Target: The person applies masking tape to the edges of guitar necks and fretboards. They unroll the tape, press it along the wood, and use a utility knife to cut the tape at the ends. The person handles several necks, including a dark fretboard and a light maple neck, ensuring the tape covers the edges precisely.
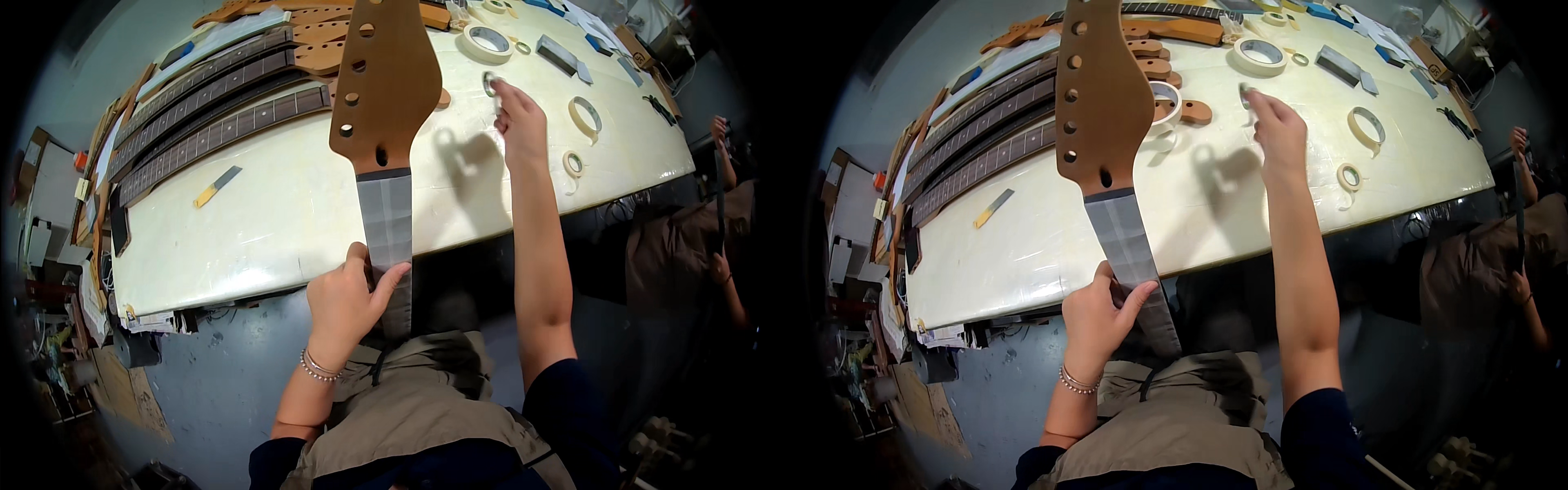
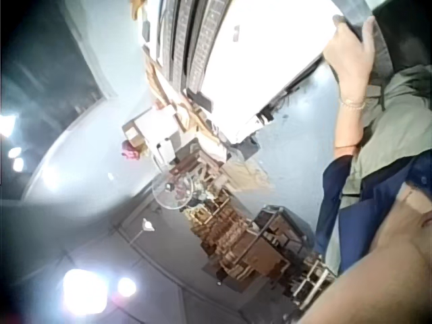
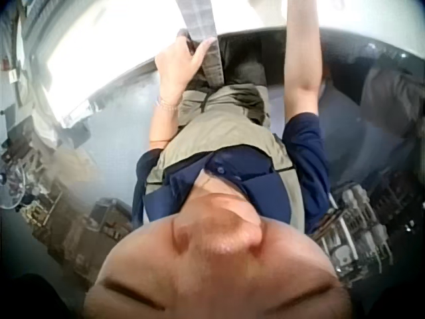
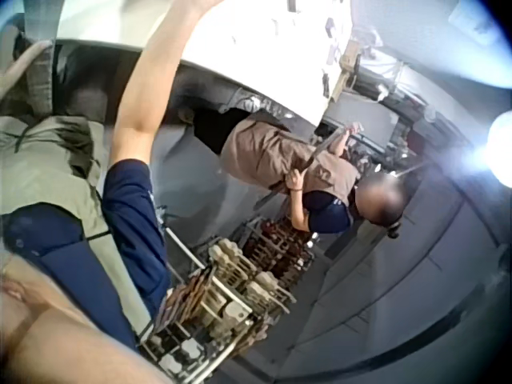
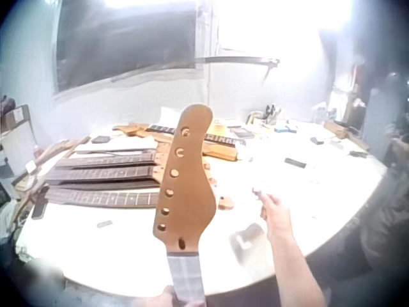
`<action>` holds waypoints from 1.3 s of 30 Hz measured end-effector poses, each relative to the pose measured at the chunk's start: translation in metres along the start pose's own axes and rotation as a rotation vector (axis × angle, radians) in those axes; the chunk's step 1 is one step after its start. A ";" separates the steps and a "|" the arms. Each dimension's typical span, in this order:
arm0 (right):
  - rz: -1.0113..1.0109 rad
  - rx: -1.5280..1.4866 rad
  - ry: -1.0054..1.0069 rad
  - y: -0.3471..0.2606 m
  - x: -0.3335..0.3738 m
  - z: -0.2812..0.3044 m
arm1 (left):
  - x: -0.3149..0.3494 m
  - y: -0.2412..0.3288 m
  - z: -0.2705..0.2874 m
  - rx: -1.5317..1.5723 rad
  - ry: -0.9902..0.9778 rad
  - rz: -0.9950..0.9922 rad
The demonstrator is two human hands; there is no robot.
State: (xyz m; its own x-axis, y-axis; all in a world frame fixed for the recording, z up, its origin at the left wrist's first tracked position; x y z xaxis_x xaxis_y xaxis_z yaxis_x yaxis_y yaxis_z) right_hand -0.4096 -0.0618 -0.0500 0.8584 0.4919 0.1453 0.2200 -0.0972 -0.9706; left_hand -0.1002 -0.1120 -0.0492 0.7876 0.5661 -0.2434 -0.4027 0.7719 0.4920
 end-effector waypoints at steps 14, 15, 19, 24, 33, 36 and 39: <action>0.387 -0.025 -0.146 -0.017 0.185 -0.012 | -0.077 0.021 0.044 0.988 0.502 -0.182; 0.380 -0.048 -0.176 -0.017 0.190 -0.015 | -0.079 0.026 0.044 0.920 0.467 -0.139; 0.279 -0.181 -0.294 -0.007 0.193 -0.030 | -0.082 0.022 0.039 0.989 0.401 -0.101; 0.218 -0.299 -0.348 -0.022 0.201 -0.054 | -0.080 0.008 0.050 1.198 0.221 -0.116; 0.268 -0.263 -0.242 -0.023 0.201 -0.078 | -0.020 -0.006 0.081 0.721 0.594 -0.196; 0.215 -0.268 -0.262 -0.016 0.202 -0.083 | -0.019 0.006 0.079 0.729 0.554 -0.191; 0.161 -0.309 -0.251 -0.013 0.204 -0.084 | -0.023 0.012 0.077 0.690 0.527 -0.227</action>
State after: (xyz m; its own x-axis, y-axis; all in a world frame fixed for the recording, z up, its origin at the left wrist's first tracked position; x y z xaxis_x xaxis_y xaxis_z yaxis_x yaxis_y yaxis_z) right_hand -0.1981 -0.0330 0.0080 0.7624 0.6407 -0.0914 0.2539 -0.4260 -0.8683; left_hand -0.0872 -0.1377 0.0269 0.4297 0.6114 -0.6645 0.2406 0.6318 0.7369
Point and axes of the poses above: each hand's wrist, its own x-axis away from the middle knuckle, its own z-axis out of the back of the hand, y = z × x, the point moved 10 cm from there along -x, towards the middle knuckle, and after that the axes turned 9 degrees about -z, right-handed, at the moved point
